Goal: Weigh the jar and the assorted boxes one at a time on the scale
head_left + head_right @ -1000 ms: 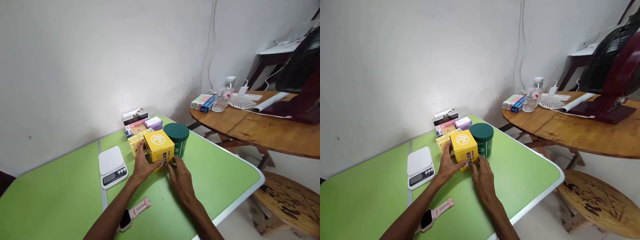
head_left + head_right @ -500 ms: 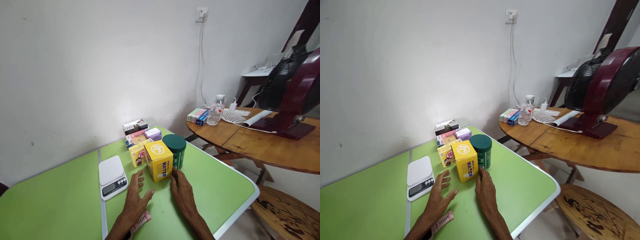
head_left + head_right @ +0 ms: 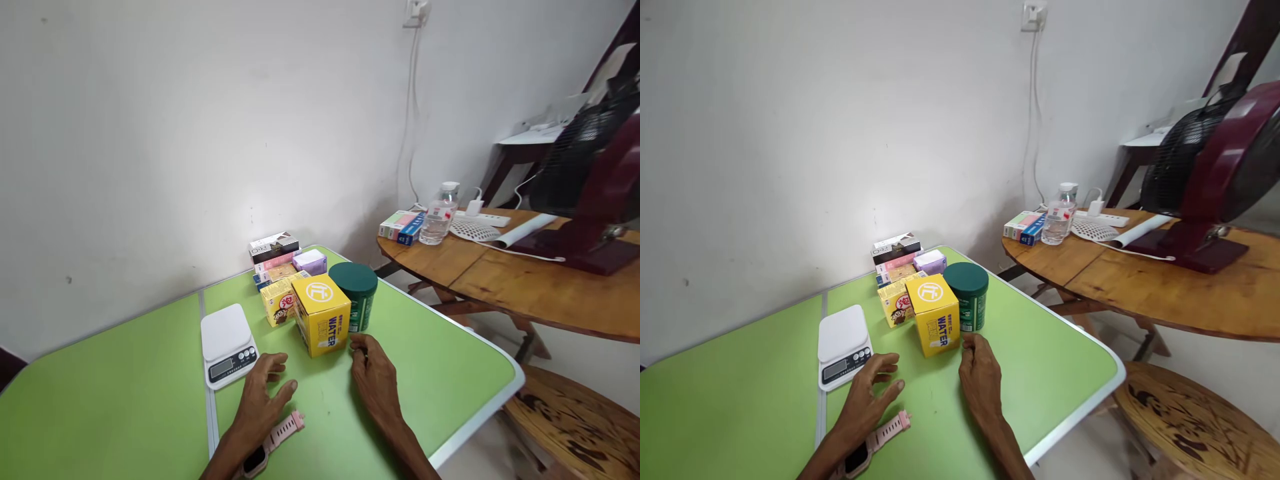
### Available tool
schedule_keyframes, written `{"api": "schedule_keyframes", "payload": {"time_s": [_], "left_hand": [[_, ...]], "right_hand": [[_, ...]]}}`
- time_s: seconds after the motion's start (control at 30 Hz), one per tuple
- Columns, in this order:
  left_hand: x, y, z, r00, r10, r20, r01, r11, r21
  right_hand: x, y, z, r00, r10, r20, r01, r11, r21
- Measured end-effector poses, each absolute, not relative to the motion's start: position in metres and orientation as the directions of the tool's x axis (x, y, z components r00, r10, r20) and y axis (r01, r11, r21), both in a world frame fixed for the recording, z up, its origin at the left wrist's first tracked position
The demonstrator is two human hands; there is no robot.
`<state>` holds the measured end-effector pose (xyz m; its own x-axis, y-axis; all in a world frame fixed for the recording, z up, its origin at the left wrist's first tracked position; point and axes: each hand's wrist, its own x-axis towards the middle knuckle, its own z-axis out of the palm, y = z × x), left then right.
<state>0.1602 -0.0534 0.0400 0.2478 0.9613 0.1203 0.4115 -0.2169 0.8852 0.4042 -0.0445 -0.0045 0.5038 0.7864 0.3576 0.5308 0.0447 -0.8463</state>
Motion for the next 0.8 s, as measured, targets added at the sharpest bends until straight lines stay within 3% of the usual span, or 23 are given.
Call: {"api": "schedule_keyframes", "payload": {"time_s": [0.4,0.57,0.8], "left_hand": [[0.158,-0.046,0.038,0.266,0.961,0.074,0.414,-0.184,0.891],[0.170,-0.036,0.043,0.282,0.957,0.069,0.404,-0.184,0.896],[0.212,0.015,0.058,0.326,0.917,0.228,0.349,-0.341,0.873]], "right_hand": [[0.405,-0.047,-0.001,0.484,0.814,0.320,0.503,0.041,-0.863],[0.405,-0.044,-0.007,0.465,0.806,0.367,0.511,0.094,-0.854],[0.401,-0.040,-0.021,0.389,0.806,0.446,0.546,0.188,-0.817]]}}
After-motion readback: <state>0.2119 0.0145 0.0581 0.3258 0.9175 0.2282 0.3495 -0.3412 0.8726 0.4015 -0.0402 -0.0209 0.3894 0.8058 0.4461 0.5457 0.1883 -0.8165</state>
